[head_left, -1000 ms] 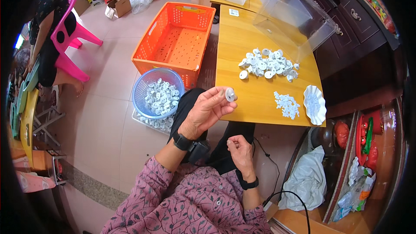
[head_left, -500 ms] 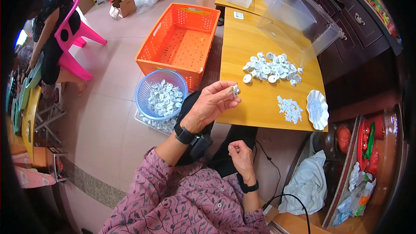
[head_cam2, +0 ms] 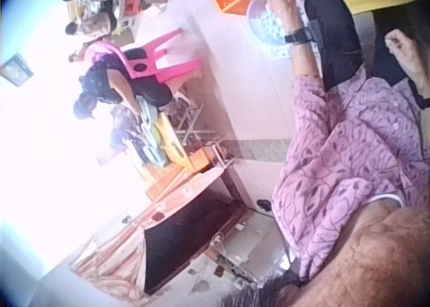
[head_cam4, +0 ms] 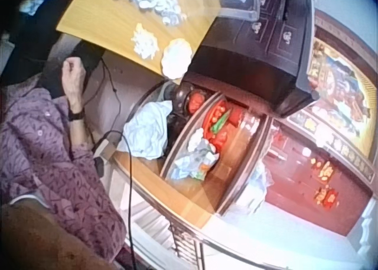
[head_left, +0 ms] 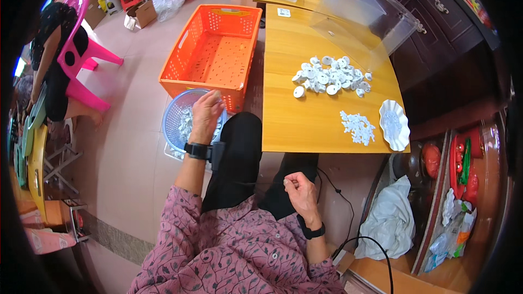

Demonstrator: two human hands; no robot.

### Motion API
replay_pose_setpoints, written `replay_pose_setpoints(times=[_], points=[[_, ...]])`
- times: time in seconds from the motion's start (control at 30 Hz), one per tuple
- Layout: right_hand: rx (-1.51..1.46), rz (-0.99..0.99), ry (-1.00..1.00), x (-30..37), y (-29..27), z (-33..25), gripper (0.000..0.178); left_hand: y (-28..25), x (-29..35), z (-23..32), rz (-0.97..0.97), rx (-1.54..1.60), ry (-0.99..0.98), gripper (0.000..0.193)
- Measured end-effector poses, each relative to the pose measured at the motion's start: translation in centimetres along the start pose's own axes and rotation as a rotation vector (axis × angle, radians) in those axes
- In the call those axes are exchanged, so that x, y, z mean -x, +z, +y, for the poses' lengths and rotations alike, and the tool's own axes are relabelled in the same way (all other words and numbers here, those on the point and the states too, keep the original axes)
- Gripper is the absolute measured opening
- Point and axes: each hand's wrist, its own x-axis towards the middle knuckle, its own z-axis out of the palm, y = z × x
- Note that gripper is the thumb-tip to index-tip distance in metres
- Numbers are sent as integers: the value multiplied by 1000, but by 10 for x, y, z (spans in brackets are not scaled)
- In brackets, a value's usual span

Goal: Assembling small white plastic components into larger pieces at a workbench.

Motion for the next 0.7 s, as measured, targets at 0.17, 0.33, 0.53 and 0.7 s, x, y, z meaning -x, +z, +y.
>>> replay_pose_setpoints(times=[0.17, 0.33, 0.53, 0.7], points=[[-55, -27, -80, -5, -1, -10, 13, -102, -31, -2, 313, -138, -16, 35], [-14, 252, -122, -24, -35, -11, 10, -19, -4, 6, 316, -340, -106, 58], [278, 598, -246, -55, -79, -15, 9, 101, 47, 9, -222, -582, 269, 34], [855, 775, -275, -93, -95, -4, 24, 151, 58, -22, -433, -984, 438, 31]])
